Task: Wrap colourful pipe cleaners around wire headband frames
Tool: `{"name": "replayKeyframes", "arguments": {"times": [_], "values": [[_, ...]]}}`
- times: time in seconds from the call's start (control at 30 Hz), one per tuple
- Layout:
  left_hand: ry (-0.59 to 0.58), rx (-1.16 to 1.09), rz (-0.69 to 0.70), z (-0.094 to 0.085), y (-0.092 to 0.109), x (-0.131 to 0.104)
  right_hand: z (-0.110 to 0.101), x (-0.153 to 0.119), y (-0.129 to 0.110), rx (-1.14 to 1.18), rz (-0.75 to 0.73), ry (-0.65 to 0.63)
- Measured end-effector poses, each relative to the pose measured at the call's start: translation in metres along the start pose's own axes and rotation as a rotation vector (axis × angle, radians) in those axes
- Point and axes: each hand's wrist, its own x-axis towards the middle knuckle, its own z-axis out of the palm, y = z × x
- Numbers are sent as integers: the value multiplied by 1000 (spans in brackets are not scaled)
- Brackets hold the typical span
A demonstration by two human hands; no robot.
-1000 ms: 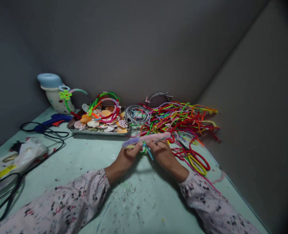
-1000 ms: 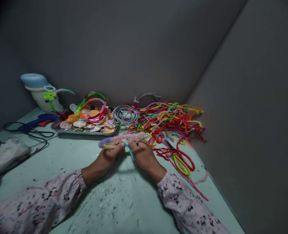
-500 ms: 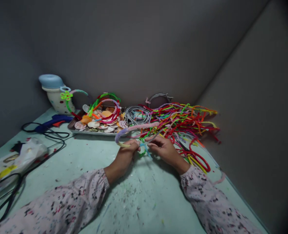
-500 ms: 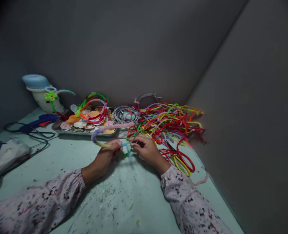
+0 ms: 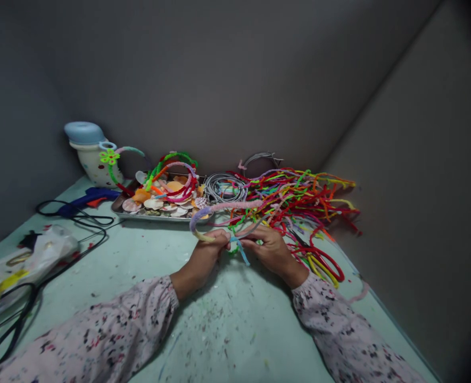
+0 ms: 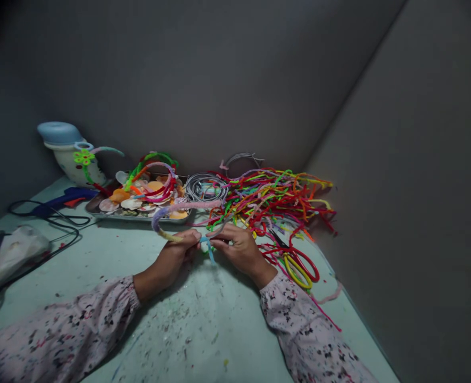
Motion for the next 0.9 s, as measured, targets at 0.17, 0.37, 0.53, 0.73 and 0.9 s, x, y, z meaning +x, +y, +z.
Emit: {"name": "replayKeyframes", "arguments": {"times": [0.17,0.37,0.53,0.73,0.9], "values": [[-27,48,-12,1,2,0,0,-3,5,37,-8,-3],[-36,133,-14,2,5,0,-1,-6,9,80,11,5],[-42,147,-12,1,6,-1,2,-5,8,111,45,19],[-60,192,32,2,8,-3,4,-6,6,105,114,48],[-40,184,50,5,13,-5,8,-5,1,159,191,64]]}}
